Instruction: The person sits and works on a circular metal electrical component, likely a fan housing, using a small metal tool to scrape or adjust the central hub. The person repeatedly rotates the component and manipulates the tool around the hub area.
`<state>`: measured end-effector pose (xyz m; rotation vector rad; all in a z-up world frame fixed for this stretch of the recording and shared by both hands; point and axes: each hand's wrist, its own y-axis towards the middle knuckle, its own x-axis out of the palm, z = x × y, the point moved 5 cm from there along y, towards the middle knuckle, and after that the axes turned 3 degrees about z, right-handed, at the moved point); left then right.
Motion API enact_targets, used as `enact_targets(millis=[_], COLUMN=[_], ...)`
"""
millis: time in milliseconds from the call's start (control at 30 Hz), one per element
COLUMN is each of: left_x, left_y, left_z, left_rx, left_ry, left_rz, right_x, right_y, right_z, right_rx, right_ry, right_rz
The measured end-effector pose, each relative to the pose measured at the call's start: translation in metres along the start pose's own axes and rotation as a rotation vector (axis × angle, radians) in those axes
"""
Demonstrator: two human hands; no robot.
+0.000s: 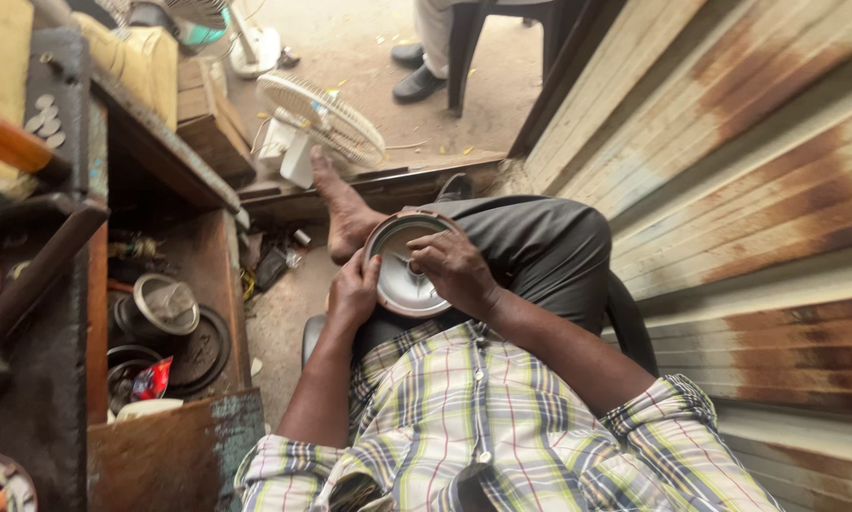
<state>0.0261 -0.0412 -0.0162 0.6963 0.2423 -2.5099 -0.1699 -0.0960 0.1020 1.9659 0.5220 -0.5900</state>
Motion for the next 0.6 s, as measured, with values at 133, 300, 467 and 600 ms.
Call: enact_targets(millis=[133,300,467,600], left_x=[0.003,0.009,0.009,0.006], left_y=[0.002,0.001,0.003,-0.003], left_z=[-0.003,-0.012,-0.011,-0.005], left_rx=[0.027,0.04,0.093,0.066], left_ry=[-0.008,-0.077,-0.041,-0.061], left_rz=[0.01,0.007,0.043,-0.002], right_x=[0.004,-0.007,-0.003,0.005], right_y=[0.001,0.01,0.009,0.005], right_z=[0.006,-0.005,-0.003,0.007], right_rx=[0.025,-0.042,-0.063,0.121], right_ry=[-0.031,0.006,-0.04,-0.057], right_rz=[-0.03,-0.021,-0.057,-0.085])
